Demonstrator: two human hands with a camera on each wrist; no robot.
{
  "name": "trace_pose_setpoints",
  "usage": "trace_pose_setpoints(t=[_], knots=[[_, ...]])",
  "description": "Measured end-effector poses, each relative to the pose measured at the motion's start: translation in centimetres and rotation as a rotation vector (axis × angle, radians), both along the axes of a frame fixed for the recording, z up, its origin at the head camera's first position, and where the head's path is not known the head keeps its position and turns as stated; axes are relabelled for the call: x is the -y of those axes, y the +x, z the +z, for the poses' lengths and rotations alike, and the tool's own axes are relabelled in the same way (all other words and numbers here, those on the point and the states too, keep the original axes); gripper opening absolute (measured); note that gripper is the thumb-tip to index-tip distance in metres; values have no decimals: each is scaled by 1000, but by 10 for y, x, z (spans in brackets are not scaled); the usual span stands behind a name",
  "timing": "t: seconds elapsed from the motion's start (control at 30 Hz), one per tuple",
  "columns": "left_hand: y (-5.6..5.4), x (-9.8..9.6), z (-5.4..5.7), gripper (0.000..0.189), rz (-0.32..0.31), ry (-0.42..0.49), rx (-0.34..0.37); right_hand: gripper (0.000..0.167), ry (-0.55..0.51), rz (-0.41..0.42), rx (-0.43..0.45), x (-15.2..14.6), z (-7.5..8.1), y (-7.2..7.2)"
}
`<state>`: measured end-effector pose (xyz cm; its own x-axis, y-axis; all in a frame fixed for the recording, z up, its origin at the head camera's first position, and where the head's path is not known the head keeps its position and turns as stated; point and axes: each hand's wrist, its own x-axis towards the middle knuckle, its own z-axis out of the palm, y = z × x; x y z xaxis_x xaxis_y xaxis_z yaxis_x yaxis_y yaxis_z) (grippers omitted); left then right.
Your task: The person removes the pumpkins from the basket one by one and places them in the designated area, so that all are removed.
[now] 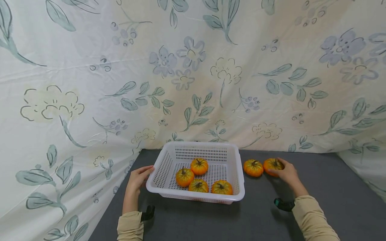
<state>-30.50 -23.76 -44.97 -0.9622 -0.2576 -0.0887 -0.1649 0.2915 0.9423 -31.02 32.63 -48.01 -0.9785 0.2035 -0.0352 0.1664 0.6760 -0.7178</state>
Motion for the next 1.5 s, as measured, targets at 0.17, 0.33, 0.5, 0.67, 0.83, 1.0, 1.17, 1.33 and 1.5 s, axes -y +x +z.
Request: trace_pose_setpoints(t=[0.17, 0.33, 0.5, 0.67, 0.83, 1.0, 1.17, 1.33, 1.5], knots=[[0, 0, 0, 45, 3, 4, 2, 88, -8, 5, 1, -1, 1, 0], [1, 1, 0, 46, -3, -1, 4, 88, -36, -1, -3, -1, 4, 3], [1, 1, 0, 46, -3, -1, 2, 88, -44, -27, 2, 0, 8, 5], [1, 0, 1, 45, 0, 2, -2, 88, -48, -45, -11, 1, 13, 5], [1, 0, 1, 44, 2, 8, -7, 90, -39, -36, -24, 5, 22, 6], [1, 0, 1, 45, -4, 11, -10, 90, -50, -45, -40, 12, 33, 8], [1, 0, 2, 45, -4, 8, -13, 91, -56, -39, -54, 21, 44, 9], [0, 0, 1, 44, 2, 14, -15, 92, -37, -24, -63, 29, 53, 7], [1, -1, 2, 44, 5, 19, -17, 91, -6, -5, -69, 38, 61, 2]])
